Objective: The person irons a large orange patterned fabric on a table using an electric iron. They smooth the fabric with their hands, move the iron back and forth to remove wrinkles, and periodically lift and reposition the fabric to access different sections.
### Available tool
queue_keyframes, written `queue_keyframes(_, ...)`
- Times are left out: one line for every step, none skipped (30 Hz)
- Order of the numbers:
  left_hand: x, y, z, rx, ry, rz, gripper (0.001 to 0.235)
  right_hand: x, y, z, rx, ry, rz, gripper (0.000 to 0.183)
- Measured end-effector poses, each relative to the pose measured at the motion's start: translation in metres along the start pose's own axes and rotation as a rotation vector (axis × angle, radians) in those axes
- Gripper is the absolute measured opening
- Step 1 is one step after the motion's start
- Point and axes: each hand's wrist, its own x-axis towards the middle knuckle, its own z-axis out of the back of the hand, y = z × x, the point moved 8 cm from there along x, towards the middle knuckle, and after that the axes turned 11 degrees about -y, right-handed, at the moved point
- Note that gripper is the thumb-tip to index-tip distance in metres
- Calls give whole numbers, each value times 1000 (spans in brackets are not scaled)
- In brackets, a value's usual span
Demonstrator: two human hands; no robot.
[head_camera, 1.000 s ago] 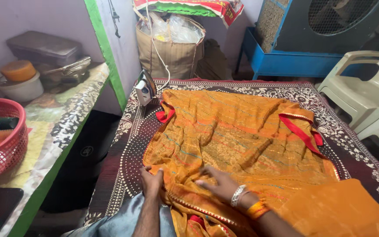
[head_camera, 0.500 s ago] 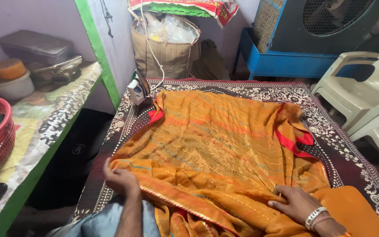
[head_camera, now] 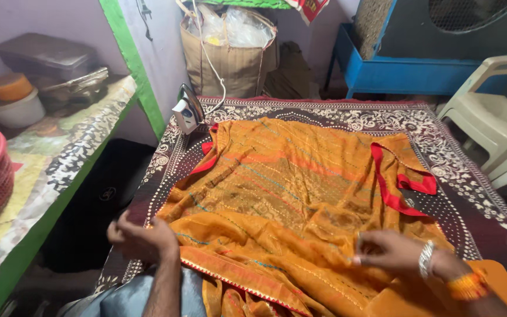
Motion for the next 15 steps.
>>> queue_keyframes(-1, -14, -6, -69, 15, -109, 52, 22, -12, 3, -71, 6, -23, 40)
queue_keyframes(-3, -27, -14, -139, 32, -218, 50, 44, -17, 5, -55, 18, 49, 41)
queue_keyframes(-6, -25, -45, -267, 241, -97, 47, 66, -24, 5, -41, 28, 122, 41)
queue_keyframes(-12, -26, -78, -395, 451, 25, 45, 93, -38, 5, -77, -14, 116, 44)
queue_keyframes(-28, -25, -110, -394, 674, 115, 44, 121, -53, 3, -115, -56, 110, 47)
queue_keyframes(-48, -22, -138, -390, 896, 206, 44, 146, -66, 4, -106, -173, 142, 50)
queue_keyframes(-57, -30, -154, -384, 924, 50, 53, 169, -80, 2, -96, -289, 177, 52)
queue_keyframes(-70, -40, -170, -376, 950, -107, 64, 188, -96, 0, -85, -406, 211, 55)
queue_keyframes(-81, -46, -181, -369, 975, -266, 76, 200, -118, -6, -44, -525, 178, 61)
queue_keyframes(-93, -30, -190, -218, 1068, -278, 87, 203, -141, -15, -3, -645, 144, 68)
queue_keyframes(-104, -15, -194, -65, 1156, -289, 98, 200, -166, -23, 37, -766, 107, 75)
queue_keyframes(-113, 1, -195, 92, 1237, -297, 110, 200, -200, -39, -56, -721, -91, 66)
queue_keyframes(-115, 5, -192, 171, 1223, -410, 118, 191, -235, -54, -152, -670, -287, 68)
queue_keyframes(-116, 10, -186, 251, 1205, -523, 127, 157, -253, -58, -168, -879, -299, 65)
queue_keyframes(-116, 12, -180, 330, 1182, -636, 136, 128, -264, -61, -183, -1089, -308, 74)
